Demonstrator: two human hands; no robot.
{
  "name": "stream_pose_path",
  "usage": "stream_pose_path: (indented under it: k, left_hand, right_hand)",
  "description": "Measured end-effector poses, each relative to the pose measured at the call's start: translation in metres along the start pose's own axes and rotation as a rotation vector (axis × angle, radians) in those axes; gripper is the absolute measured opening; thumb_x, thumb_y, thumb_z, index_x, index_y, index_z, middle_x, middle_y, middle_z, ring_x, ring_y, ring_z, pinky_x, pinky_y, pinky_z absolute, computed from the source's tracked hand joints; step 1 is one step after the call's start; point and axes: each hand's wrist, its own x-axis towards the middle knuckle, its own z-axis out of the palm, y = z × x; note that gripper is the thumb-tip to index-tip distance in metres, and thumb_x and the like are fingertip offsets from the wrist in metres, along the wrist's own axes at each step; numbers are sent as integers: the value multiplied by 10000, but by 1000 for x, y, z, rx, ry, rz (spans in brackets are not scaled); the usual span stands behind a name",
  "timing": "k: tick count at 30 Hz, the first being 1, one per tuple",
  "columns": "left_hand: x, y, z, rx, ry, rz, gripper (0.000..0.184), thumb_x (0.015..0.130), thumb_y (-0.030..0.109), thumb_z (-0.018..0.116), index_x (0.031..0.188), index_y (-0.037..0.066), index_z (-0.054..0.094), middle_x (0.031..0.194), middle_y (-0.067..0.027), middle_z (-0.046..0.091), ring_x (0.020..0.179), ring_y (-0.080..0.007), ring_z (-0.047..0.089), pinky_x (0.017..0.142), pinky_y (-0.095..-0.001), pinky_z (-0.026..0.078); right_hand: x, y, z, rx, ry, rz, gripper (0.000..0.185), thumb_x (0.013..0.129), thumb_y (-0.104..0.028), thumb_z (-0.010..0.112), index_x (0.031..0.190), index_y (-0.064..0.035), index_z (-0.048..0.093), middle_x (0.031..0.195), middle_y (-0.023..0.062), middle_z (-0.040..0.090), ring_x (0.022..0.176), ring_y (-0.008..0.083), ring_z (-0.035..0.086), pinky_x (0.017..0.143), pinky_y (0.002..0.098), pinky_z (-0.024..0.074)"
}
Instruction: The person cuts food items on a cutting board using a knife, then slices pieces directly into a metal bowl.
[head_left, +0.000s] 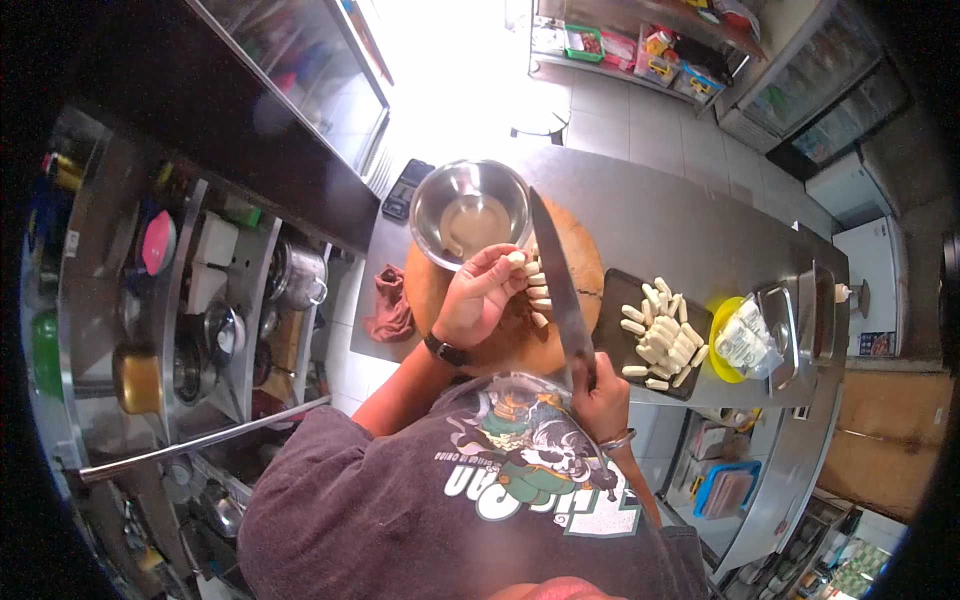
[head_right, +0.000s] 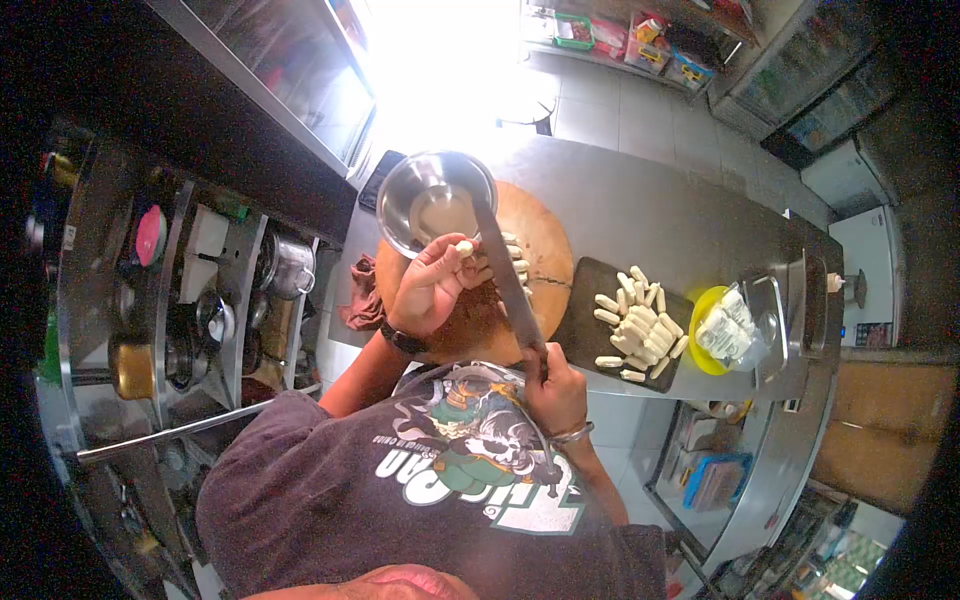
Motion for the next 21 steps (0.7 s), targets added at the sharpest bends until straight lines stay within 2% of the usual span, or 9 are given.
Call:
stream_pose_path:
  k: [3,10,13,18,21]
  left_hand:
    - [2,1,7,69,88,35,238,972,108,617,1197,32,633,1112,-71,673,992,-170,638,904,-328,513]
    - [5,-1,1,37,25,32,236,969,145,631,1180,40,645,1079,-59,683,961,-162,637,901,-328,517]
    - [3,0,7,38,29,27,215,966,136,634,1158,43,661,1057,-56,687,932,-150,626,863,-311,513]
    - [2,-6,-7,97,11,5,173,958,93,638,1115,32,680,979,-41,695,772,-125,593,710,-274,485]
    - [-5,-8,-3,209,-29,28,179,958,85,641,1124,27,674,903,-22,680,722,-107,578,668,-243,471]
  right_hand:
    - [-1,0,2,-4,-25,-33,202,972,-270,614,961,-70,592,670,206,620,644,420,652,524,477,467]
    - [0,-4,0,25,-57,-35,182,969,-252,615,962,-72,592,681,220,614,672,450,634,538,489,460]
    - [0,-4,-1,17,-68,-40,176,972,-247,608,955,-73,587,681,225,612,671,454,629,535,494,454]
    - [0,-2,-1,16,-73,-50,175,973,-245,604,943,-74,577,675,229,607,673,457,625,533,502,450]
    - [0,-2,-1,6,-79,-55,176,970,-242,608,939,-72,572,675,228,606,674,455,626,534,506,448]
